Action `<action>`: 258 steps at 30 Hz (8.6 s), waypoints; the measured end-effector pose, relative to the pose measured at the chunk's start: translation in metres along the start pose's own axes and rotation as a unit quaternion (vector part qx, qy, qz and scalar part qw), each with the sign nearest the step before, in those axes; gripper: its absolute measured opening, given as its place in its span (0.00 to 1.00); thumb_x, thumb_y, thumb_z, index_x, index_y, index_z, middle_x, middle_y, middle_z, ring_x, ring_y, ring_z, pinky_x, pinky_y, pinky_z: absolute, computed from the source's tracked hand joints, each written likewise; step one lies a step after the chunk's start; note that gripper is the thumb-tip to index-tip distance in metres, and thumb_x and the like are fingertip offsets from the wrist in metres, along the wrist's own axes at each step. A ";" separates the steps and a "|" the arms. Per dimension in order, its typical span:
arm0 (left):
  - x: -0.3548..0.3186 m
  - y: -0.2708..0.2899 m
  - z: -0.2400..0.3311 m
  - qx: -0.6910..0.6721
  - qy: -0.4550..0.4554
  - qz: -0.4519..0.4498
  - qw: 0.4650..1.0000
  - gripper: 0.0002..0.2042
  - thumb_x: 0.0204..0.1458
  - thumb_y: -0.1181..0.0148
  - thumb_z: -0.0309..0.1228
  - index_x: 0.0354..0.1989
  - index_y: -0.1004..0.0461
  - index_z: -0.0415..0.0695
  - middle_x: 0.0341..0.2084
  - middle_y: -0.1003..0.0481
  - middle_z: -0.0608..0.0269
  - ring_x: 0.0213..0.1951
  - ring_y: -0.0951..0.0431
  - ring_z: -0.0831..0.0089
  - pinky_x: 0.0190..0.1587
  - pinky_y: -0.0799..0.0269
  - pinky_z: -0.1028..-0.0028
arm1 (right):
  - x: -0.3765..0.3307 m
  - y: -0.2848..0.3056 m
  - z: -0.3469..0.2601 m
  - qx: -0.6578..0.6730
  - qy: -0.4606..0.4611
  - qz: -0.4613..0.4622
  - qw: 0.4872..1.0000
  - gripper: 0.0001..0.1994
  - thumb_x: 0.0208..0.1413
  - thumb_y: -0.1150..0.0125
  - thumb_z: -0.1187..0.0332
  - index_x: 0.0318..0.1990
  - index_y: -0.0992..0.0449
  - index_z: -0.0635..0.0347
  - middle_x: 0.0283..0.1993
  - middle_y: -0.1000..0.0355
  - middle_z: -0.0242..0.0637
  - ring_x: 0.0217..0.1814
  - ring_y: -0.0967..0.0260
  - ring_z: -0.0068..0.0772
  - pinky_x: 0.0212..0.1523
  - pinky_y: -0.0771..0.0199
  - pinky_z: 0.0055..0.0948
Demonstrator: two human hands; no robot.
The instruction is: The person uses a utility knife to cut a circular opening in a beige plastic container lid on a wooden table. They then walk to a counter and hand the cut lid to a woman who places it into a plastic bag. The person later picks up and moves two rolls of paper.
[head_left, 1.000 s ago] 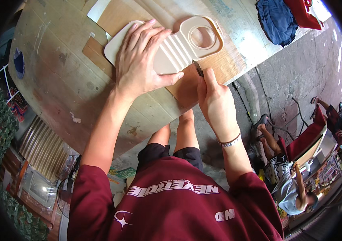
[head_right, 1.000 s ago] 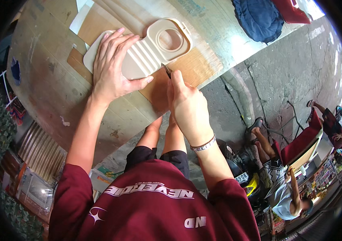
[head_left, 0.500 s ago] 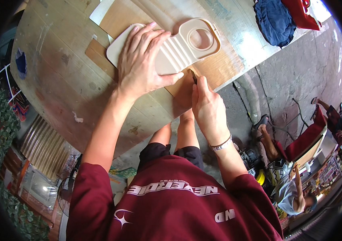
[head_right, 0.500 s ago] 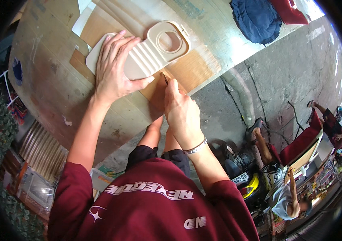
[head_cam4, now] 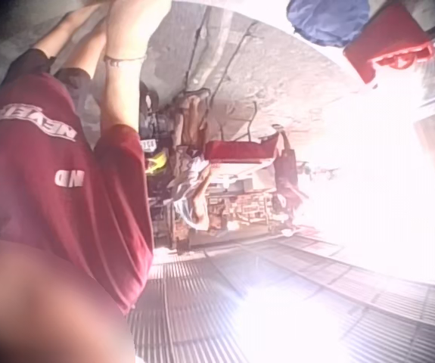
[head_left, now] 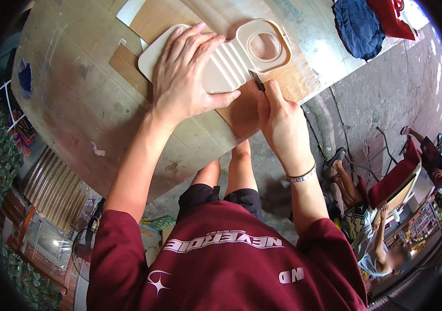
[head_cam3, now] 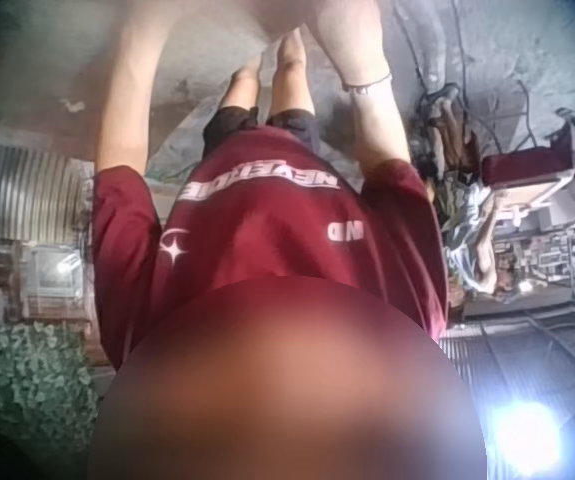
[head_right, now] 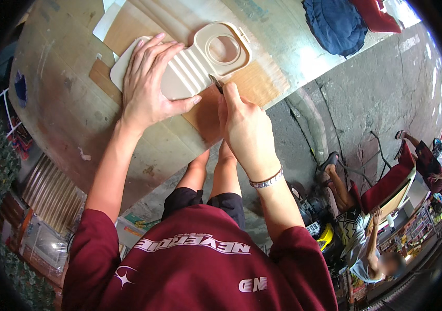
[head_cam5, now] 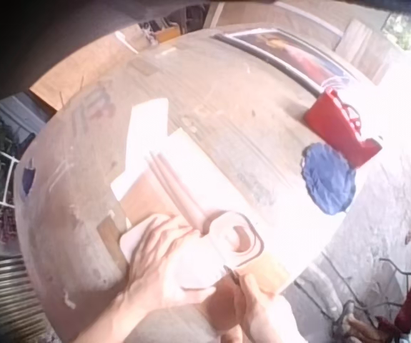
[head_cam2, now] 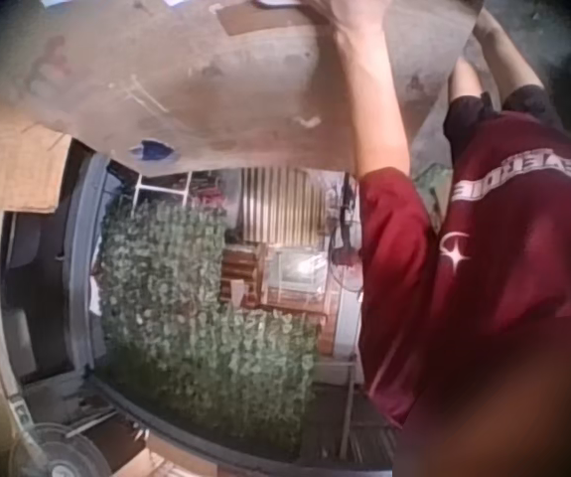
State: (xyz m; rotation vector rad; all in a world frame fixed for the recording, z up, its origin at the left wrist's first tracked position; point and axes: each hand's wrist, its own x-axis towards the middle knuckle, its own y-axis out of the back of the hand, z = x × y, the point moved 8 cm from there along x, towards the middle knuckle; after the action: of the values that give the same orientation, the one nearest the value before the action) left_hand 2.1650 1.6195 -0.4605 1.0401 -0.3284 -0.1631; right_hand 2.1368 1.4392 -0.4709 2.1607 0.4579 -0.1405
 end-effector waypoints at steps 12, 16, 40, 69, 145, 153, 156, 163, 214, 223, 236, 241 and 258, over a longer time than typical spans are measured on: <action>-0.001 -0.002 -0.001 -0.001 0.007 -0.006 1.000 0.44 0.36 0.22 0.52 0.63 0.28 0.43 0.57 0.25 0.57 0.68 0.33 0.52 0.73 0.45 0.47 | -0.006 -0.006 0.005 0.010 -0.046 -0.045 0.998 0.06 0.67 0.44 0.70 0.48 0.31 0.57 0.28 0.24 0.57 0.33 0.23 0.65 0.29 0.23 0.55; 0.000 -0.003 0.000 -0.008 0.007 -0.010 1.000 0.44 0.35 0.22 0.51 0.63 0.28 0.42 0.57 0.25 0.56 0.68 0.33 0.51 0.73 0.45 0.46 | -0.013 -0.016 0.008 0.001 -0.063 -0.037 0.997 0.07 0.68 0.44 0.67 0.47 0.32 0.59 0.25 0.26 0.57 0.29 0.24 0.64 0.27 0.23 0.54; 0.000 -0.002 0.001 -0.012 0.008 -0.019 1.000 0.45 0.34 0.21 0.50 0.63 0.28 0.43 0.59 0.26 0.54 0.69 0.34 0.51 0.75 0.47 0.47 | -0.027 -0.013 0.011 0.025 -0.049 0.001 0.998 0.07 0.68 0.45 0.68 0.46 0.34 0.59 0.26 0.24 0.54 0.28 0.24 0.63 0.26 0.24 0.54; 0.000 -0.001 0.001 -0.006 0.004 -0.014 1.000 0.44 0.34 0.22 0.49 0.63 0.28 0.43 0.59 0.27 0.54 0.68 0.34 0.50 0.74 0.46 0.47 | -0.027 -0.006 0.011 -0.011 -0.103 -0.089 0.991 0.08 0.69 0.45 0.65 0.47 0.33 0.58 0.24 0.26 0.58 0.30 0.23 0.63 0.27 0.28 0.58; -0.015 0.011 -0.015 -0.015 -0.012 -0.031 0.999 0.56 0.32 0.21 0.58 0.72 0.39 0.46 0.73 0.39 0.56 0.75 0.43 0.54 0.77 0.52 0.49 | 0.008 0.012 -0.028 0.100 0.022 -0.020 0.995 0.27 0.61 0.44 0.79 0.70 0.31 0.59 0.52 0.24 0.65 0.60 0.26 0.65 0.60 0.26 0.45; -0.015 0.011 -0.015 -0.014 -0.013 -0.025 1.000 0.56 0.32 0.22 0.60 0.72 0.38 0.46 0.73 0.39 0.56 0.75 0.42 0.54 0.77 0.51 0.49 | 0.002 0.008 -0.027 0.086 0.009 -0.007 0.996 0.27 0.63 0.44 0.79 0.71 0.31 0.57 0.50 0.24 0.64 0.57 0.24 0.64 0.56 0.24 0.44; -0.014 0.011 -0.015 -0.014 -0.014 -0.026 0.999 0.56 0.33 0.23 0.62 0.72 0.38 0.46 0.73 0.39 0.56 0.75 0.42 0.54 0.77 0.52 0.49 | -0.002 0.005 -0.024 0.093 -0.006 -0.011 0.996 0.27 0.63 0.43 0.78 0.71 0.32 0.55 0.50 0.23 0.64 0.56 0.23 0.63 0.54 0.23 0.44; -0.015 0.009 -0.016 -0.008 -0.012 -0.030 0.999 0.55 0.33 0.24 0.63 0.71 0.37 0.45 0.73 0.39 0.56 0.75 0.42 0.55 0.77 0.52 0.50 | -0.013 0.008 -0.022 0.054 -0.048 -0.073 0.995 0.26 0.64 0.43 0.76 0.71 0.32 0.54 0.45 0.23 0.63 0.47 0.22 0.64 0.44 0.21 0.46; -0.031 0.032 -0.004 -0.106 0.252 0.216 0.937 0.27 0.56 0.29 0.43 0.57 0.28 0.40 0.53 0.26 0.46 0.58 0.28 0.47 0.60 0.34 0.51 | -0.081 0.018 0.018 0.213 -0.128 0.018 0.968 0.18 0.72 0.48 0.73 0.65 0.41 0.68 0.33 0.27 0.38 0.29 0.26 0.29 0.32 0.24 0.31; -0.083 -0.002 0.009 -0.042 0.170 0.110 0.978 0.19 0.46 0.22 0.42 0.40 0.23 0.46 0.71 0.40 0.41 0.63 0.33 0.45 0.62 0.35 0.51 | -0.007 0.026 -0.024 -0.140 0.150 -0.069 0.976 0.21 0.66 0.42 0.76 0.66 0.32 0.60 0.49 0.21 0.49 0.39 0.19 0.55 0.35 0.17 0.43; -0.079 -0.013 0.006 0.071 -0.028 0.068 0.995 0.21 0.54 0.38 0.30 0.59 0.22 0.56 0.42 0.24 0.66 0.55 0.24 0.64 0.69 0.32 0.57 | 0.028 0.010 -0.054 -0.214 0.284 -0.016 0.935 0.26 0.65 0.37 0.72 0.71 0.29 0.49 0.41 0.19 0.46 0.36 0.18 0.46 0.34 0.18 0.39; -0.076 -0.008 0.006 0.083 -0.047 0.065 0.993 0.24 0.54 0.41 0.29 0.61 0.22 0.57 0.43 0.24 0.65 0.53 0.24 0.64 0.67 0.31 0.61 | 0.030 0.007 -0.054 -0.200 0.313 -0.007 0.929 0.26 0.65 0.38 0.73 0.71 0.29 0.50 0.40 0.20 0.46 0.35 0.18 0.46 0.34 0.19 0.40; -0.077 -0.012 -0.002 0.039 -0.005 0.058 0.998 0.18 0.55 0.38 0.33 0.55 0.18 0.60 0.43 0.22 0.66 0.54 0.24 0.67 0.67 0.32 0.63 | 0.024 -0.005 -0.047 -0.217 0.253 -0.045 0.942 0.34 0.60 0.37 0.73 0.75 0.36 0.47 0.29 0.26 0.44 0.25 0.22 0.44 0.27 0.20 0.39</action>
State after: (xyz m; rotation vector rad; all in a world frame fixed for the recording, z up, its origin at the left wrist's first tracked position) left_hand 2.0937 1.6375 -0.4862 1.0950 -0.4062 -0.0506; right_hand 2.1538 1.4866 -0.4531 1.7209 0.7987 0.4412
